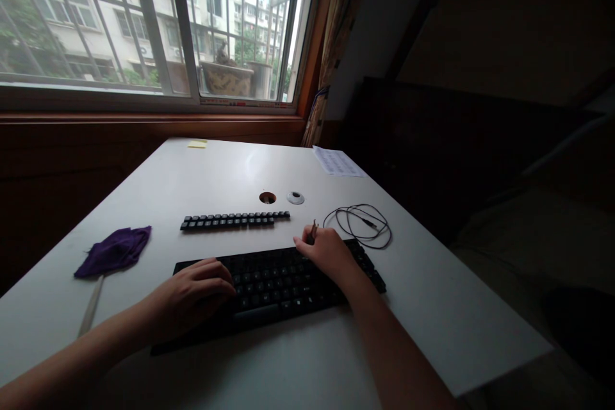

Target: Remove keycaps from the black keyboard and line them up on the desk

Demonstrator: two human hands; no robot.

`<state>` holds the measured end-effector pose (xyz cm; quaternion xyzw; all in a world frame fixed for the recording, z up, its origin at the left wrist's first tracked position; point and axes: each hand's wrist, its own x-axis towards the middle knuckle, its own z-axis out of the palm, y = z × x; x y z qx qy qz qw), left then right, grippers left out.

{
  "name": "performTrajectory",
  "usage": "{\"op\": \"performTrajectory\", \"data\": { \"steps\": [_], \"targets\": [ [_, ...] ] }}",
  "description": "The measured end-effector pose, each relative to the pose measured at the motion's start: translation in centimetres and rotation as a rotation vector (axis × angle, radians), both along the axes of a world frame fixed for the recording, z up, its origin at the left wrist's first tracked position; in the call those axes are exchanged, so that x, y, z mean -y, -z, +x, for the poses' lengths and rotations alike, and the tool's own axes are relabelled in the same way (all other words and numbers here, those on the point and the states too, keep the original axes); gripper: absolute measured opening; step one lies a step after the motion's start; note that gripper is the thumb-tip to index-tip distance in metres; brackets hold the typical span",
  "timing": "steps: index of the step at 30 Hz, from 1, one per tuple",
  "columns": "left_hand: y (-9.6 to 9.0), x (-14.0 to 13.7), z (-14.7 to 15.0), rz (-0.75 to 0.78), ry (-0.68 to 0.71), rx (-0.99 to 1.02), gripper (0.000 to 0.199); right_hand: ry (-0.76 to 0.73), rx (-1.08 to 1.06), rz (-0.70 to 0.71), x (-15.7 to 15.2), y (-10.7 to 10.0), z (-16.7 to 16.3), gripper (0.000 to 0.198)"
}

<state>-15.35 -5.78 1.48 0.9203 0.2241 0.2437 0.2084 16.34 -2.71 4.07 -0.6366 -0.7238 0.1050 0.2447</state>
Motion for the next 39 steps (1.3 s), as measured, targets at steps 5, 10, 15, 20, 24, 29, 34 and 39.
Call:
{"op": "performTrajectory", "data": {
  "steps": [5, 10, 15, 20, 24, 29, 34, 39],
  "targets": [
    [0.0, 0.0, 0.0, -0.006, -0.001, 0.002, 0.022, 0.034, -0.001, 0.012, -0.3, 0.4, 0.0, 0.026],
    [0.2, -0.1, 0.0, -0.004, -0.001, 0.000, 0.022, -0.024, 0.030, 0.028, -0.2, 0.3, 0.2, 0.027],
    [0.0, -0.1, 0.1, 0.002, 0.002, 0.006, 0.022, 0.018, 0.091, 0.037, -0.5, 0.7, -0.2, 0.029],
    [0.1, -0.1, 0.0, 0.001, 0.004, -0.009, 0.022, 0.108, 0.133, 0.038, -1.0, 1.3, -0.8, 0.032],
    [0.2, -0.2, 0.0, -0.002, 0.010, -0.014, 0.022, 0.141, 0.173, 0.037, -1.4, 1.8, -1.0, 0.036],
    [0.1, -0.1, 0.0, -0.001, 0.008, -0.007, 0.022, 0.147, 0.174, 0.022, -1.8, 2.1, -1.1, 0.043],
    [-0.1, -0.2, 0.1, 0.005, 0.013, 0.009, 0.022, 0.155, 0.146, 0.029, -1.7, 2.2, -1.1, 0.048],
    [-0.2, -0.2, 0.2, 0.008, 0.013, 0.008, 0.022, 0.153, 0.113, 0.133, -1.2, 2.3, -1.0, 0.048]
  ]
}}
